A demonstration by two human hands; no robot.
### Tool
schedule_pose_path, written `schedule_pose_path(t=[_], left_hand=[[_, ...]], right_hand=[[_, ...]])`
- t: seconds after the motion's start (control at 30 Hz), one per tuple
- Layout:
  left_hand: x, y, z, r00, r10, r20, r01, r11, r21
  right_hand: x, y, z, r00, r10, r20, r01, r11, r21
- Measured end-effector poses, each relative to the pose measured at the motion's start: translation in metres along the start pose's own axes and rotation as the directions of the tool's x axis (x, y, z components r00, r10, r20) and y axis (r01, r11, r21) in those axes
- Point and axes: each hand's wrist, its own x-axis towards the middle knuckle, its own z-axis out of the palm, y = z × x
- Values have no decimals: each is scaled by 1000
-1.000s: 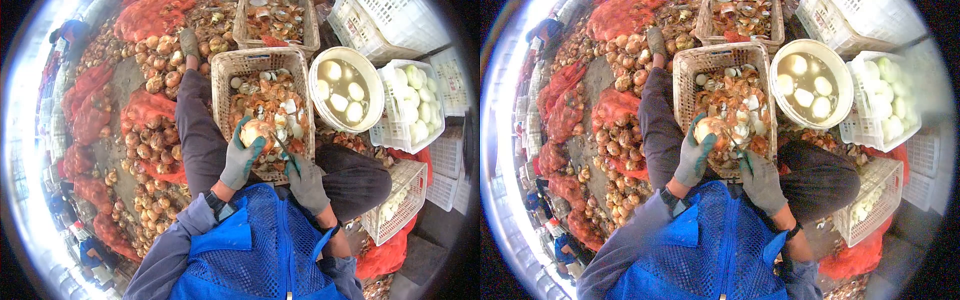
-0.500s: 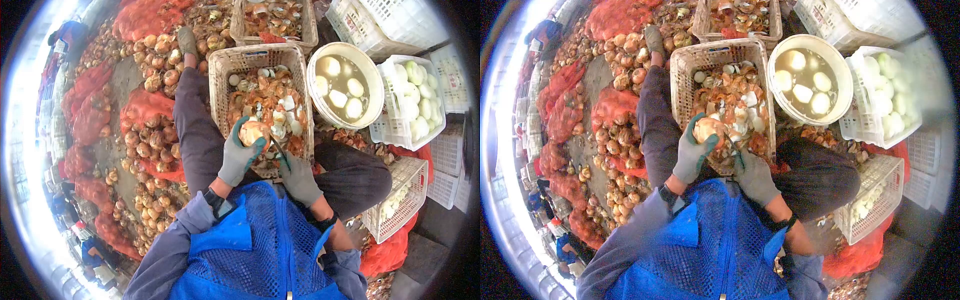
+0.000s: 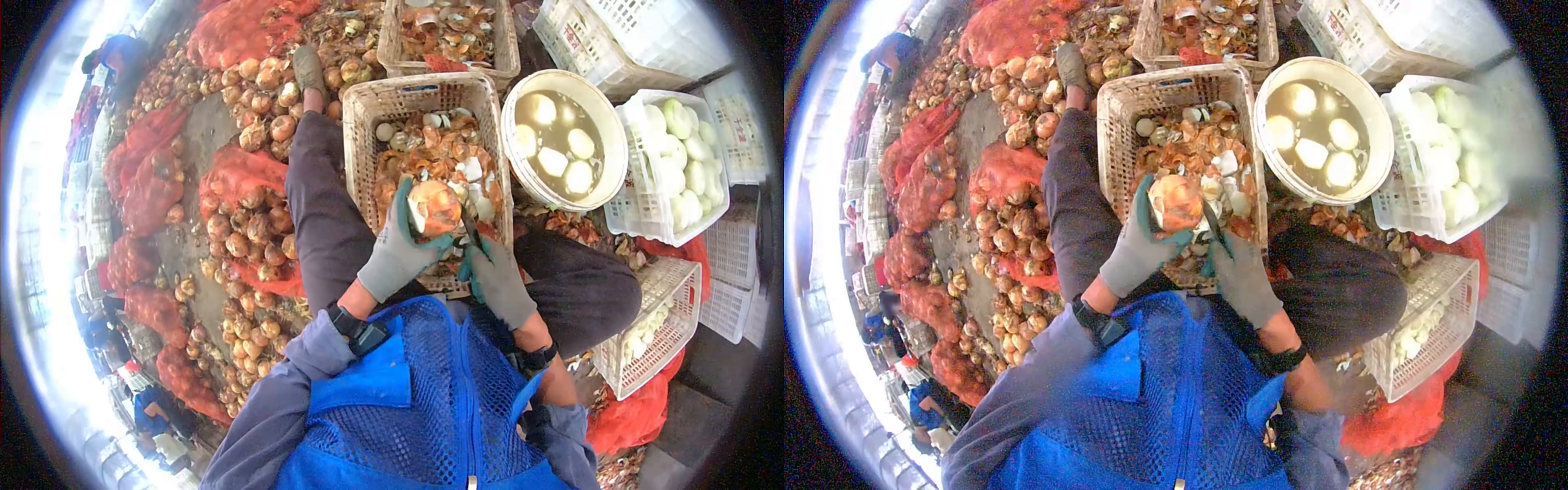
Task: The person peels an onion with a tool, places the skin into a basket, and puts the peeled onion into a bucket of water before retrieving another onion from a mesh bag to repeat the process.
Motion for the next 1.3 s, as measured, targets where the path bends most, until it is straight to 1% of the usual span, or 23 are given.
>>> schedule_pose_path(t=[0.07, 0.1, 0.17, 0.27, 0.3, 0.33, 0.4, 0.47, 0.53, 0.6, 0.63, 0.73, 0.83, 0.87, 0.93, 0.97, 1.07, 1.1, 1.17, 1.2, 1.23, 1.27, 1.3], left_hand=[[5, 2, -8, 979, 199, 38, -201, 929, 311], [9, 9, -9, 954, 297, 44, -292, 883, 369], [14, 17, -13, 940, 326, 100, -339, 862, 376], [15, 22, -13, 960, 262, 96, -279, 900, 335], [15, 23, -10, 971, 221, 87, -237, 921, 308], [14, 28, -8, 980, 190, 56, -198, 931, 308], [14, 39, -4, 992, 129, -9, -120, 945, 304], [12, 45, -4, 969, -231, 88, 237, 968, -79], [11, 31, 0, 910, -370, 185, 414, 805, -425], [10, 0, 11, 913, -360, 190, 378, 578, -723], [4, 4, 14, 885, -410, 223, 431, 537, -725], [5, -2, 27, 877, -479, 36, 381, 648, -659], [9, -5, 16, 840, -520, 153, 498, 628, -598], [10, -3, 17, 829, -516, 216, 498, 502, -707], [12, 13, 17, 809, -480, 340, 478, 200, -855], [7, 7, 15, 809, -454, 374, 494, 182, -850], [1, 2, 8, 899, -421, 121, 427, 781, -455], [0, 0, 13, 972, -235, 0, 230, 950, -212], [2, -1, 6, 936, -331, 120, 348, 821, -452], [2, -2, 2, 912, -364, 187, 404, 728, -554], [4, -11, 1, 899, -347, 268, 424, 530, -734], [3, -15, 3, 896, -350, 274, 422, 478, -770], [3, -11, 6, 892, -354, 281, 420, 422, -804]], right_hand=[[0, -11, -12, 995, 91, 27, -95, 976, 194], [1, -21, -19, 985, 160, 56, -170, 943, 287], [6, -44, -33, 913, 352, 206, -407, 796, 447], [1, -27, -19, 978, 200, 57, -208, 960, 187], [-4, -20, -10, 993, 108, -40, -107, 994, 16], [-9, -15, 1, 993, 1, -119, -21, 986, -165], [-10, -6, 15, 967, -120, -225, 36, 937, -346], [-9, -1, 27, 941, -126, -315, 14, 942, -336], [-4, -6, 21, 967, -75, -242, -15, 937, -349], [-6, -2, 20, 975, -97, -200, 10, 917, -398], [-8, 6, 23, 970, -149, -191, 52, 897, -438], [-9, 7, 28, 943, -215, -255, 70, 875, -478], [-8, -3, 22, 965, -133, -226, 18, 895, -447], [-8, -4, 19, 976, -87, -197, -8, 900, -436], [-10, 9, 27, 943, -200, -267, 57, 885, -463], [-10, 15, 29, 918, -259, -299, 91, 874, -478], [-14, 21, 24, 973, -197, -119, 134, 904, -407], [-10, 9, 13, 999, 10, -42, -18, 982, -188], [7, -29, -26, 913, 339, 229, -385, 900, 204], [6, -35, -33, 882, 377, 282, -461, 812, 357], [5, -38, -41, 851, 402, 339, -524, 694, 494], [6, -38, -45, 818, 413, 399, -574, 550, 607], [8, -37, -42, 850, 419, 320, -520, 570, 636]])
